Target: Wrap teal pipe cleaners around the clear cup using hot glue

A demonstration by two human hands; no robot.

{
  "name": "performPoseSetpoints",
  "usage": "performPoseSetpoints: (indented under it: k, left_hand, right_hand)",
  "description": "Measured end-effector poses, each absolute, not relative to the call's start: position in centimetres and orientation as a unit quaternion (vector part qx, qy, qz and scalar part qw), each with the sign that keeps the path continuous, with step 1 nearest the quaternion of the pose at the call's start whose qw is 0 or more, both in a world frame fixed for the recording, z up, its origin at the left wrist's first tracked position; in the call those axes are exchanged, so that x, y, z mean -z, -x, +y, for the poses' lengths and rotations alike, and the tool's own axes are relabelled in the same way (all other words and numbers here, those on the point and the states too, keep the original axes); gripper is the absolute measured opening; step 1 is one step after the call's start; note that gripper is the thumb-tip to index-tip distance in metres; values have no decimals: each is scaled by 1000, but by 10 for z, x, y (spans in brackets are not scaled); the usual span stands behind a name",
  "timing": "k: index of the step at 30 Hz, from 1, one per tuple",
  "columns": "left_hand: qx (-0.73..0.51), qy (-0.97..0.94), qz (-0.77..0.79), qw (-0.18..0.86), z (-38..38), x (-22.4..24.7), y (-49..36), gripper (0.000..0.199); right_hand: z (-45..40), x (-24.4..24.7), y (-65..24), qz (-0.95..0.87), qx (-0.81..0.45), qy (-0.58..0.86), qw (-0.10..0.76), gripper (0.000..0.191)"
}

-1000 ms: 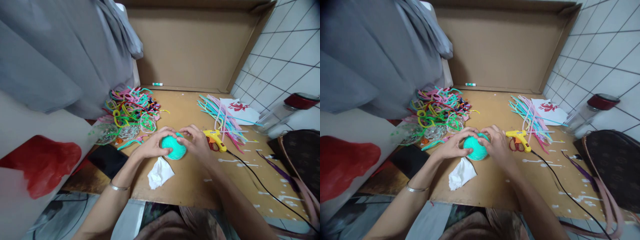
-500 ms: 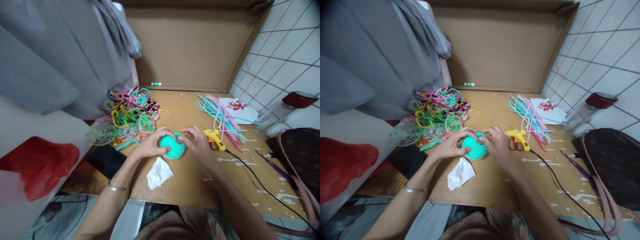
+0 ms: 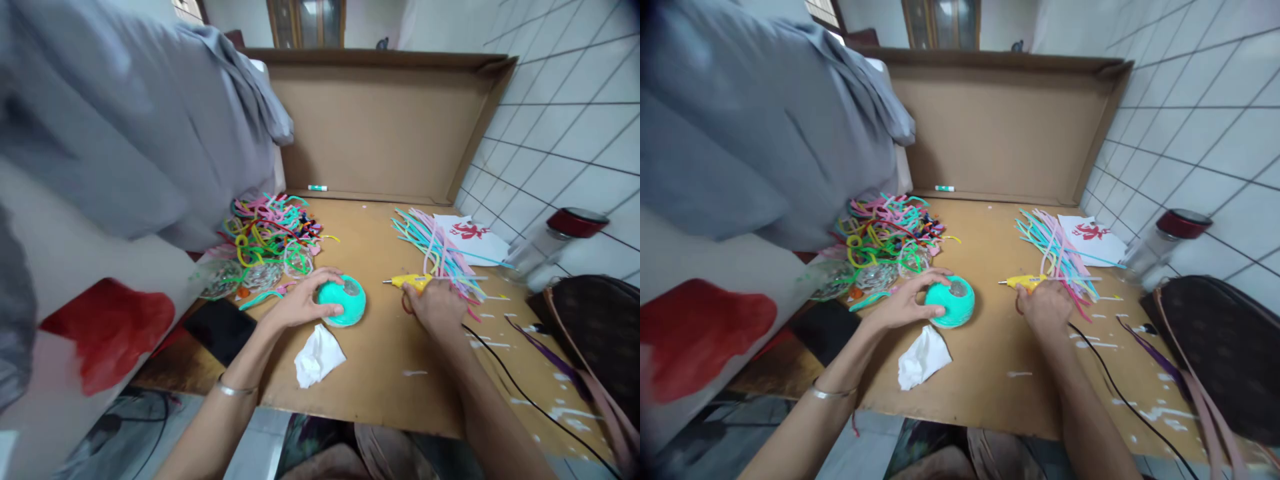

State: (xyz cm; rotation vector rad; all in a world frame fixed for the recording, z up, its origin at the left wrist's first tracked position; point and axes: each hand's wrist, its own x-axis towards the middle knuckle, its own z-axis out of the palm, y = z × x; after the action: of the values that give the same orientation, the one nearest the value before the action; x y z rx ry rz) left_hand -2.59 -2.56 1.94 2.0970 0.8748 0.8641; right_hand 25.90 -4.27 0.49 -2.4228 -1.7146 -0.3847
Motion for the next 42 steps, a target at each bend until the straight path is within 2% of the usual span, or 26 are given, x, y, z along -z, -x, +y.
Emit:
performPoseSetpoints:
  k: [2,5,9,11,18,21,25,28,34,42]
  left_hand:
    - [-357,-795,350,343,-30,-15,21,52]
    - [-385,-777,382,319,-34,-6,12,70]
    - [-394,-762,411,309,-36,3,2,70]
    - [-398,-760,411,308,-33,2,-2,67]
    - [-362,-798,381,294,-10,-10,-14,62]
    - [-373,-785,383,313,-4,-9,-14,62]
    - [-373,-770,379,352,-5,-6,-3,63]
    - [-375,-754,379,384,-7,-6,4,63]
    - [-377,-753,360,401,-4,-4,6,64]
    - [-369,-766,356,388,-4,-3,7,63]
  right_hand:
    - [-39,-1,-267,-566,83,819,48,66]
    - [-32,1,-275,-564,29,824,38,59]
    - [-29,1,-282,-550,-21,832,72,50]
    - [-30,0,-285,-536,-20,836,119,48]
    - [-34,-20,-270,-511,-9,770,384,46]
    - [-35,-37,-255,-527,56,718,451,44]
    - [-37,-50,-240,-569,151,666,458,26]
    - [-38,-39,-235,-590,181,640,457,17]
    - [-42,-7,-233,-634,213,599,441,14]
    - [-46,-9,-228,-643,171,623,412,14]
